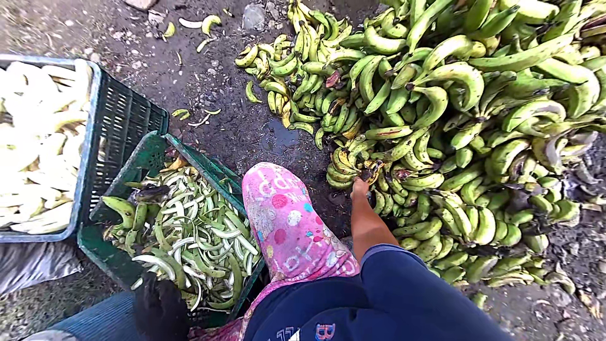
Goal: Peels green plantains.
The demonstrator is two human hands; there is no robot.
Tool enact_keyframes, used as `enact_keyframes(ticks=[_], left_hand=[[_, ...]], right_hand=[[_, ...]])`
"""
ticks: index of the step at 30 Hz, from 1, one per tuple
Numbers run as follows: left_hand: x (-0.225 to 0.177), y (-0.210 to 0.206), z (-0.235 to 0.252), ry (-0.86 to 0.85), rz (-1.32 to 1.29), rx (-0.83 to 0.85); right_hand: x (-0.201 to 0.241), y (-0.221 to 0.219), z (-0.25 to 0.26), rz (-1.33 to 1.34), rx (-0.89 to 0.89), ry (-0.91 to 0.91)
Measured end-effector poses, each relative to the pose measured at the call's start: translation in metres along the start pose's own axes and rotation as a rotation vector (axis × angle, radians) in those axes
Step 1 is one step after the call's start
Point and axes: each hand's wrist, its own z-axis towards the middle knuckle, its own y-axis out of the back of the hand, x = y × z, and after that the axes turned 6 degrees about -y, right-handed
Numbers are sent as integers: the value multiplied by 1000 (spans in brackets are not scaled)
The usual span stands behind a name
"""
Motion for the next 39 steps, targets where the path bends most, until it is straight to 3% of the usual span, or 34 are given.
enact_keyframes(ticks=[8,12,18,28,34,39], left_hand=[[-7,2,0,63,-85,5],[2,-5,0,26,-76,29],[7,-3,-7,-7,-59,12],[2,2,-6,33,-125,-15],[7,7,-2,19,-239,-65],[-2,20,3,43,-270,-207]], right_hand=[[-5,-3,-1,-9,258,141],[-1,-34,-13,-192,152,306],[-4,-47,-25,-249,42,383],[-4,-18,-63,-327,248,441],[24,-3,-107,-538,341,477],[79,-23,-169,-560,353,683]])
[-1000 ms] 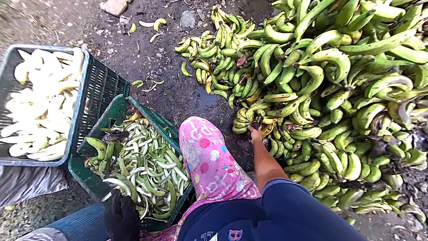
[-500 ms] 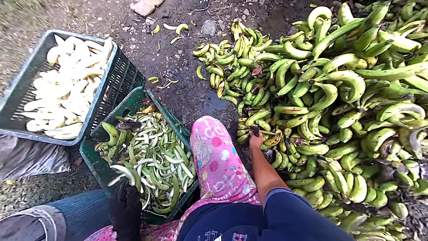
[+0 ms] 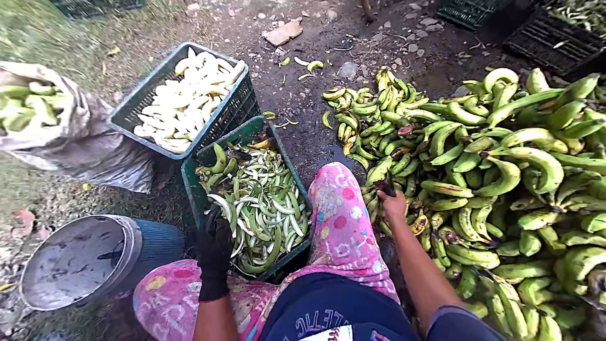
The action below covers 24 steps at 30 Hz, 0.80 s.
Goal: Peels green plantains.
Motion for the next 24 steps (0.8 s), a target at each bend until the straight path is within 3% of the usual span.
enact_keyframes(ticks=[5,9,11,14,19,24], left_hand=[[-10,19,6,82,-232,-298],[-3,32,6,144,-465,-495],[11,33,4,183,-570,-496],[21,28,2,207,-656,-427],[18,33,0,212,-555,-417],[14,40,-5,305,-348,-424]], right_hand=[[127,2,-28,-40,-13,378],[217,-7,-74,77,88,704],[249,-20,-104,277,212,800],[281,-46,-157,592,439,786],[264,-130,-212,901,882,552],[143,-199,-173,215,764,216]])
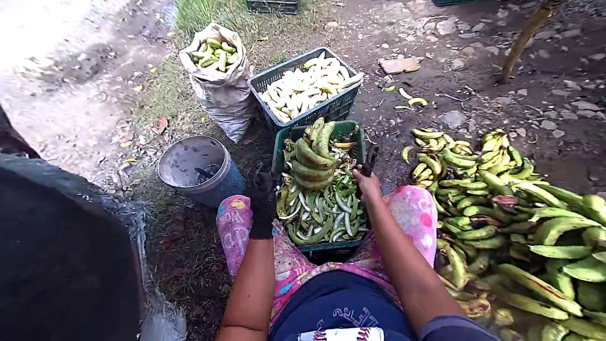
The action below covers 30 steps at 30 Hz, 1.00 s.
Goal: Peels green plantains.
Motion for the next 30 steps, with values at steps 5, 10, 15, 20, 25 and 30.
enact_keyframes(ticks=[5,10,15,20,25,30], left_hand=[[-4,-16,3,57,298,189],[-37,-56,11,-56,557,377],[-20,-106,34,-9,921,474],[-8,-183,58,271,1005,307],[-34,-238,49,353,990,162],[-17,-260,-4,-43,822,216]], right_hand=[[-6,22,-29,-308,128,-105],[0,55,-30,-468,97,9],[-6,61,-29,-148,44,36],[-13,55,-20,-279,20,101],[-10,53,-16,-216,-6,62],[-7,50,-18,-52,-35,31]])
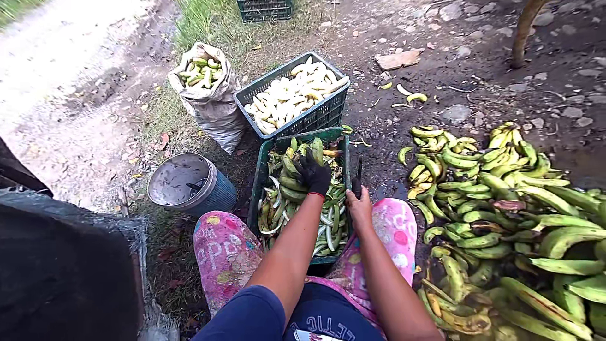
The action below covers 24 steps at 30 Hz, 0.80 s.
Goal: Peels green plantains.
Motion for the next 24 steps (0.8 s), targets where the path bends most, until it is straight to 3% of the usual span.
enact_keyframes(ticks=[5,9,11,14,18,24], left_hand=[[15,6,-29,-246,-115,195],[82,68,-35,-126,-432,393],[110,96,-40,-96,-525,375],[130,112,-57,-63,-569,311],[132,85,-67,-17,-628,133],[106,54,-57,90,-969,-51]], right_hand=[[4,4,-7,76,-8,3],[-3,3,-10,-197,110,5],[-8,1,-15,-402,189,22],[-11,-17,-41,-491,328,-8],[-25,-38,-83,-518,461,-140],[-41,-48,-97,-392,419,-262]])
